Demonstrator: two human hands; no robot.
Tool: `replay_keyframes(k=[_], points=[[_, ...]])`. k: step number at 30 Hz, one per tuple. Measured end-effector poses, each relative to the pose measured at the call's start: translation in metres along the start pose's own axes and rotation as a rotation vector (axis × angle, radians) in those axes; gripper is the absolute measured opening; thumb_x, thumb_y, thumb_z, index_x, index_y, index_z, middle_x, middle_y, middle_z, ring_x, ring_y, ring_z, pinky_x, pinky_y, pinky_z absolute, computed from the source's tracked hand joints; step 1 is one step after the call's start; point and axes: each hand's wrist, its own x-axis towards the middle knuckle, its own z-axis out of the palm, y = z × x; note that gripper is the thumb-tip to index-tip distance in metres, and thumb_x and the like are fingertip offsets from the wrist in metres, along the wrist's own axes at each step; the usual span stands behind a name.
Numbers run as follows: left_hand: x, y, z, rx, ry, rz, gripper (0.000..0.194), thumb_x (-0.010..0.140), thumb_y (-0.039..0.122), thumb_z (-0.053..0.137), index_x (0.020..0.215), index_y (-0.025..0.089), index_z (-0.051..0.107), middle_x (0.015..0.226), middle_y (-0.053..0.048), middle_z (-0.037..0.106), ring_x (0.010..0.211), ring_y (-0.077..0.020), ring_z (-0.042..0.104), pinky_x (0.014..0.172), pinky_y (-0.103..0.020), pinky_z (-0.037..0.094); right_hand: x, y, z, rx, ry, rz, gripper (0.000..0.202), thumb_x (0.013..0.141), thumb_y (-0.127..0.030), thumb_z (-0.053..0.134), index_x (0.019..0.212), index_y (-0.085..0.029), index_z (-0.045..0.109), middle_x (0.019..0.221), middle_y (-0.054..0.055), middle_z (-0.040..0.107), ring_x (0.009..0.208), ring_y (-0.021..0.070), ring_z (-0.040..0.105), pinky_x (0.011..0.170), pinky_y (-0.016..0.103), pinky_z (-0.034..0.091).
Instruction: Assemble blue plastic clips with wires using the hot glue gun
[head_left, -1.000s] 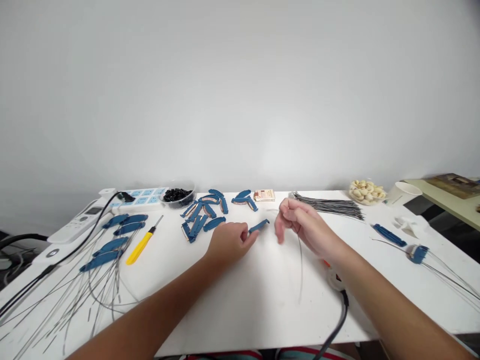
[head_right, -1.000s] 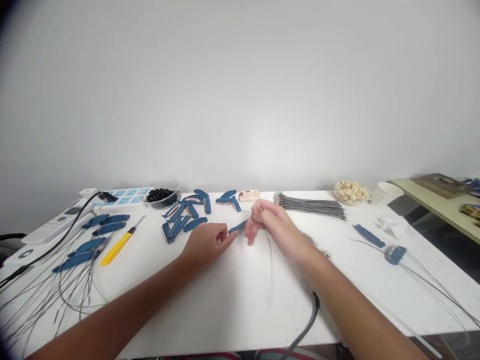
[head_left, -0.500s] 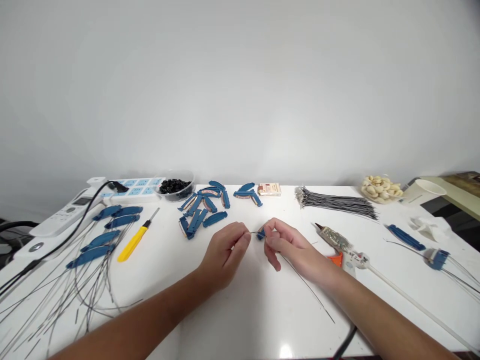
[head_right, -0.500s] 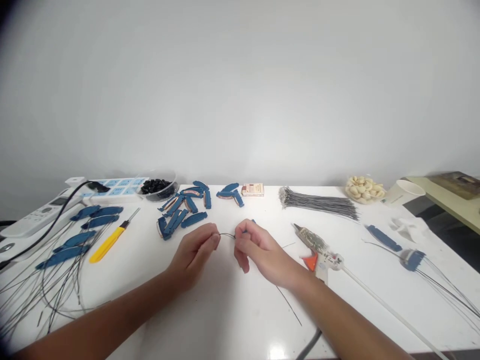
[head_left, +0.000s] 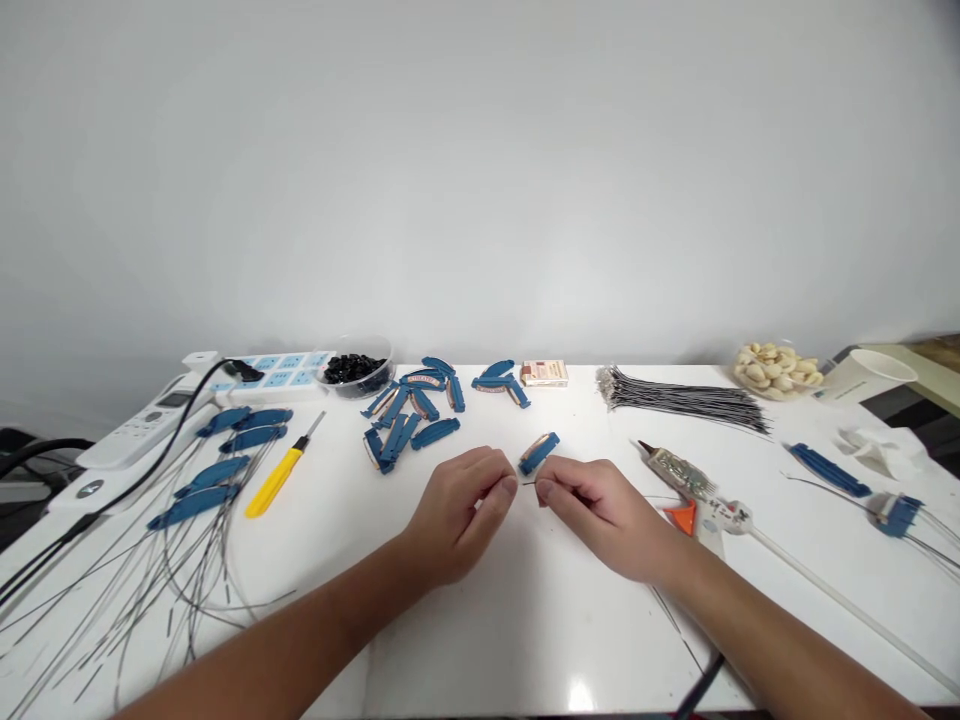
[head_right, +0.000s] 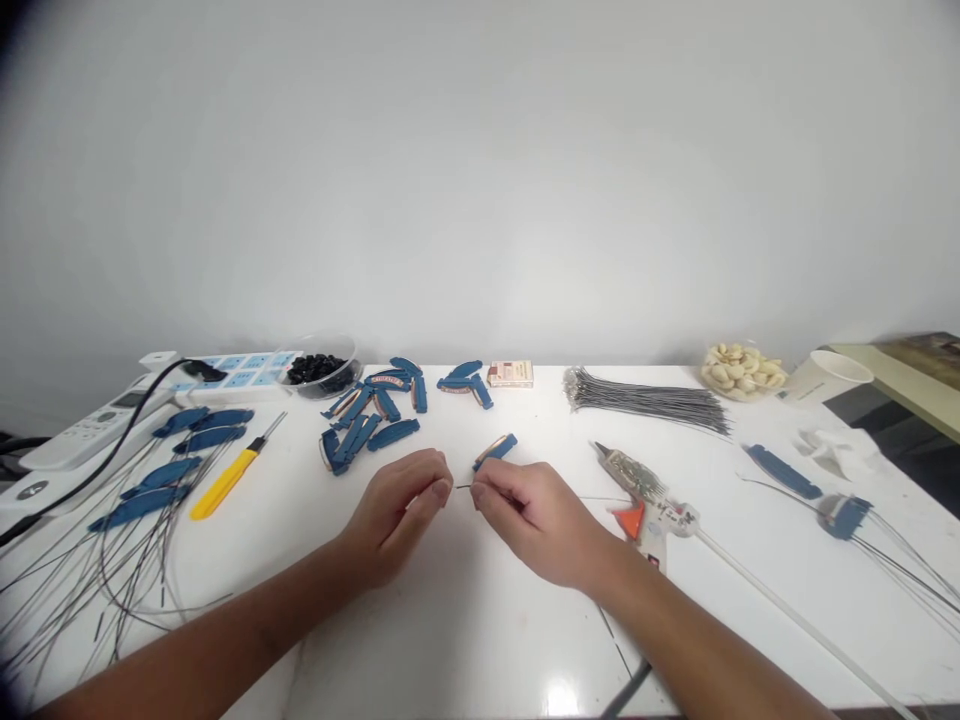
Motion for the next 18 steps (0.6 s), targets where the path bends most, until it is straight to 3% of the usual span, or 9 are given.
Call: replay_keyframes(k=[4, 8, 12, 18], points=[[-0.001, 0.001, 0.001, 0.005, 0.027, -0.028, 0.027, 0.105, 0.020, 0.041, 0.082, 0.020, 0.054, 0.073, 0.000, 0.054, 0.068, -0.0152, 0.049, 0.065, -0.030, 0.038, 0.000, -0.001, 0.000, -0.072, 0.007, -0.034, 0.024, 0.107, -0.024, 0.048, 0.085, -0.023, 0.057, 0.069, -0.005, 0.045, 0.062, 0.0130, 0.039, 0.058, 0.028, 0.032], [-0.001, 0.002, 0.003, -0.001, 0.017, 0.025, 0.022, 0.104, 0.017, 0.044, 0.084, 0.020, 0.054, 0.074, 0.000, 0.055, 0.066, -0.0142, 0.049, 0.063, -0.029, 0.038, 0.001, -0.002, 0.002, -0.067, 0.108, -0.122, 0.004, 0.099, -0.020, 0.061, 0.097, -0.024, 0.061, 0.080, -0.002, 0.057, 0.073, 0.0147, 0.052, 0.067, 0.028, 0.043], [-0.001, 0.004, 0.005, 0.020, 0.004, 0.091, 0.020, 0.102, 0.014, 0.046, 0.086, 0.020, 0.054, 0.074, 0.000, 0.057, 0.068, -0.0144, 0.050, 0.064, -0.028, 0.039, 0.002, 0.000, 0.007, -0.110, 0.212, -0.234, 0.014, 0.088, -0.011, 0.065, 0.090, -0.024, 0.062, 0.076, -0.003, 0.059, 0.070, 0.0144, 0.055, 0.068, 0.029, 0.047], [-0.002, 0.004, 0.006, -0.036, -0.001, 0.056, 0.021, 0.103, 0.013, 0.046, 0.087, 0.020, 0.058, 0.078, -0.002, 0.063, 0.072, -0.0143, 0.055, 0.067, -0.028, 0.042, 0.002, 0.003, 0.011, -0.179, 0.275, -0.262, 0.018, 0.081, -0.007, 0.067, 0.085, -0.025, 0.064, 0.071, -0.004, 0.059, 0.064, 0.0136, 0.054, 0.063, 0.028, 0.047]])
